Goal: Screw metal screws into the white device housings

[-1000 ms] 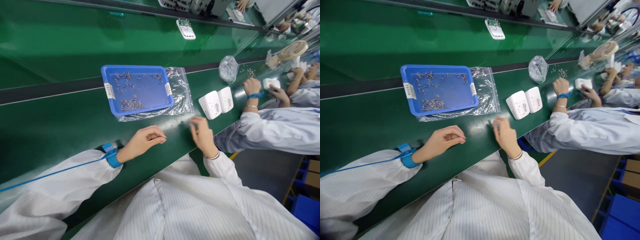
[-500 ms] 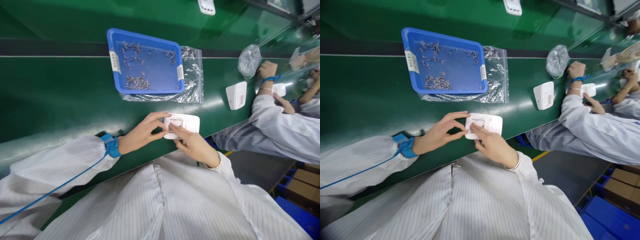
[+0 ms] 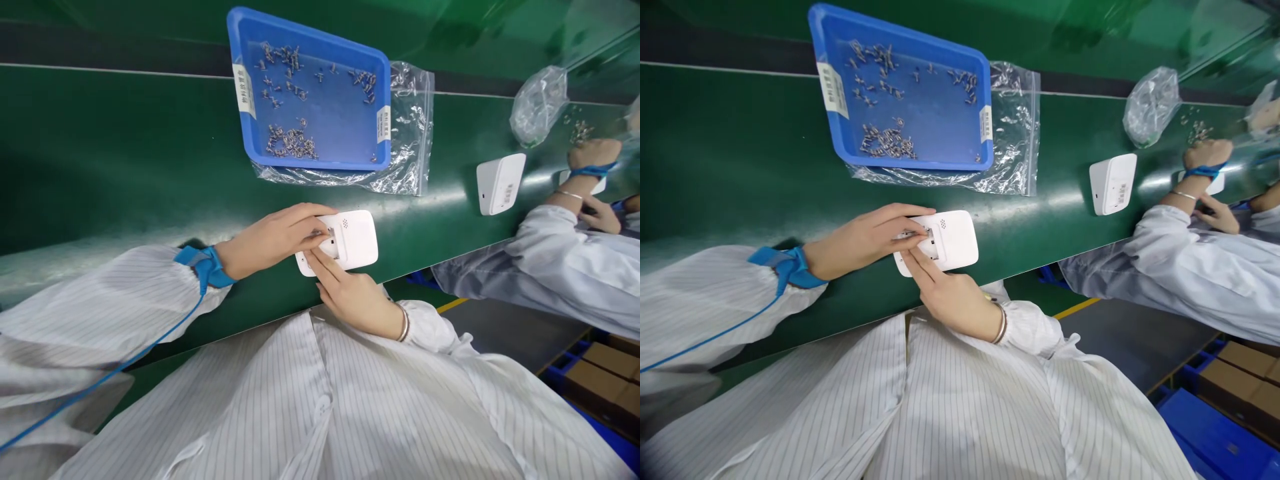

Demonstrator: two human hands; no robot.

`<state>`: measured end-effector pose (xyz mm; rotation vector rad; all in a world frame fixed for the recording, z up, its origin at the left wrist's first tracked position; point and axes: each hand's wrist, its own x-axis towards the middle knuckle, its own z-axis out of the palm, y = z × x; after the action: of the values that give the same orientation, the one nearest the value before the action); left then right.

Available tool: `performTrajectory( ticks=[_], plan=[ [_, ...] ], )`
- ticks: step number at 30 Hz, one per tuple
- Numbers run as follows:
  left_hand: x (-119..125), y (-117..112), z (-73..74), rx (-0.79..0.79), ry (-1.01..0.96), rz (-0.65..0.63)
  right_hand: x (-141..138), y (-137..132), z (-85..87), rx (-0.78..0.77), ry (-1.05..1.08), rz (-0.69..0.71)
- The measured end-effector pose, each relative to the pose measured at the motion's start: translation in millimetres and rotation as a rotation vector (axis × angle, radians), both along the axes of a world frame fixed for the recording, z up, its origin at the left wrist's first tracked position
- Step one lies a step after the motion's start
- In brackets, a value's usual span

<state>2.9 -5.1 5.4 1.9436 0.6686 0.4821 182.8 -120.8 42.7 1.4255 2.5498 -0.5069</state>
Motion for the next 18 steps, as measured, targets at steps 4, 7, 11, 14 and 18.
performTrajectory(
  ticks=[4,7,11,14,18],
  plan=[
    [1.2,-5.9,-3.4,-0.003,0.020,0.038,-0.7,-0.9,-1.0,-0.007,-0.004,0.007],
    [1.5,-9.3,-5.6,0.025,0.014,0.073,-1.2,-0.8,-0.6,-0.011,-0.012,0.013],
    [3.1,-9.7,-2.8,0.008,0.010,0.084,-1.2,0.1,1.8,-0.036,-0.056,0.025],
    [4.8,-7.3,1.6,-0.012,0.032,0.085,-2.7,0.1,2.8,-0.051,-0.084,0.046],
    [7.2,-1.6,6.9,-0.114,0.109,0.151,-4.2,4.7,8.1,-0.087,-0.076,0.047]
  ],
)
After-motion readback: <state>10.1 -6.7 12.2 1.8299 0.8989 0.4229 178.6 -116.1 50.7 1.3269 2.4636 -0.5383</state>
